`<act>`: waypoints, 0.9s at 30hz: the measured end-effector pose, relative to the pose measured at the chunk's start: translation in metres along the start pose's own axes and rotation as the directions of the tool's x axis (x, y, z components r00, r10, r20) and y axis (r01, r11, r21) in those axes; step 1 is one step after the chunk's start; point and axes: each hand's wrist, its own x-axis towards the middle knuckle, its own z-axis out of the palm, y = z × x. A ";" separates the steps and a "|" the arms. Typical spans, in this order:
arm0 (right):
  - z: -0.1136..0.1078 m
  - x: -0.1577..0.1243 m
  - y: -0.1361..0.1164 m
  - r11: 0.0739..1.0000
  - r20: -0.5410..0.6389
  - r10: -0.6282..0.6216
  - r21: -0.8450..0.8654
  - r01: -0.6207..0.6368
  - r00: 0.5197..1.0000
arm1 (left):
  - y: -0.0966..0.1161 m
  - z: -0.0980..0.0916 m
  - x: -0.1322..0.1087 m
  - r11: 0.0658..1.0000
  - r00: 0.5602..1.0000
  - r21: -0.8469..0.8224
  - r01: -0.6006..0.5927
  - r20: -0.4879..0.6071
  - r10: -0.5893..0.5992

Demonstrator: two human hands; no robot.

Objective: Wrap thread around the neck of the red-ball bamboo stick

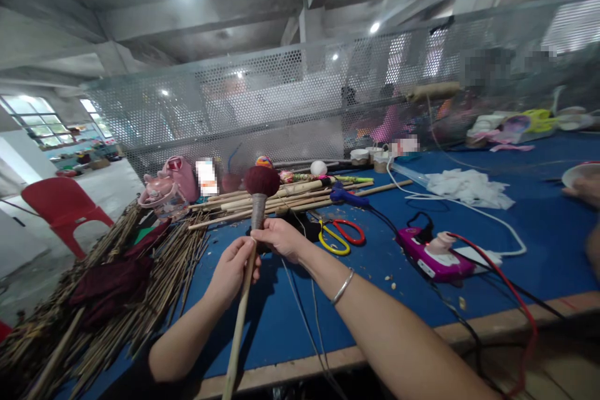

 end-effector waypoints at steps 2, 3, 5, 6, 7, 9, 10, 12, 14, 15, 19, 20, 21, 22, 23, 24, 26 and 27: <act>0.003 -0.001 -0.001 1.000 -0.010 0.004 0.004 -0.004 1.000 | -0.001 -0.001 0.001 0.992 0.989 0.069 -0.103 -0.101 0.110; 0.003 -0.001 -0.002 1.000 -0.006 0.008 0.003 -0.008 1.000 | -0.001 -0.002 0.001 0.985 0.979 0.097 -0.144 -0.134 0.156; 0.003 0.000 0.000 1.000 -0.003 0.008 -0.006 -0.008 1.000 | -0.001 -0.002 0.002 0.981 0.972 0.115 -0.159 -0.156 0.175; 0.002 0.001 0.001 1.000 -0.004 0.008 -0.013 -0.008 1.000 | 0.000 -0.002 0.002 0.986 0.978 0.103 -0.133 -0.149 0.147; 0.001 0.001 0.003 1.000 -0.002 0.011 -0.014 -0.011 1.000 | 0.001 -0.001 0.001 0.992 0.984 0.081 -0.099 -0.137 0.110; -0.002 0.003 0.008 0.999 0.006 0.031 0.024 -0.031 1.000 | 0.003 0.001 0.001 0.999 0.993 0.021 -0.041 -0.109 0.043; -0.002 0.003 0.010 0.997 0.011 0.042 0.059 -0.042 0.999 | 0.005 0.002 0.000 1.000 0.995 -0.012 -0.026 -0.098 0.025; -0.002 0.003 0.012 0.990 0.026 0.059 0.123 -0.062 0.998 | 0.007 0.003 0.000 0.997 0.998 -0.073 -0.013 -0.065 0.008; -0.001 0.002 0.011 0.987 0.043 0.046 0.152 -0.052 0.998 | 0.008 0.002 0.000 0.991 1.000 -0.135 0.012 -0.014 -0.014; 0.000 0.002 0.011 0.987 0.048 0.023 0.155 -0.030 0.999 | 0.008 0.000 0.001 0.986 0.999 -0.166 0.034 0.020 -0.031; 0.003 0.001 0.010 0.991 0.055 -0.065 0.120 0.058 0.996 | 0.006 -0.006 0.004 0.967 0.984 -0.225 0.116 0.157 -0.081; 0.004 0.001 0.010 0.993 0.051 -0.064 0.099 0.058 0.997 | 0.004 -0.007 0.005 0.969 0.983 -0.216 0.117 0.163 -0.082; 0.004 0.002 0.011 0.995 0.036 -0.059 0.083 0.056 0.998 | 0.003 -0.008 0.006 0.975 0.987 -0.197 0.102 0.139 -0.075; 0.004 0.003 0.011 0.995 0.008 -0.057 0.078 0.056 0.998 | 0.001 -0.008 0.007 0.984 0.994 -0.166 0.069 0.090 -0.055; 0.004 0.003 0.011 0.995 -0.028 -0.058 0.083 0.060 0.998 | 0.000 -0.009 0.008 0.992 0.999 -0.125 0.025 0.033 -0.021; 0.004 0.004 0.011 0.994 -0.064 -0.059 0.093 0.065 0.996 | -0.001 -0.010 0.009 0.996 1.000 -0.081 -0.025 -0.021 0.024; 0.004 0.004 0.009 0.992 -0.120 -0.060 0.106 0.073 0.991 | -0.001 -0.012 0.010 0.994 0.991 -0.009 -0.107 -0.080 0.106; 0.005 0.003 0.007 0.993 -0.131 -0.051 0.098 0.064 0.990 | -0.001 -0.013 0.011 0.992 0.988 0.010 -0.130 -0.085 0.130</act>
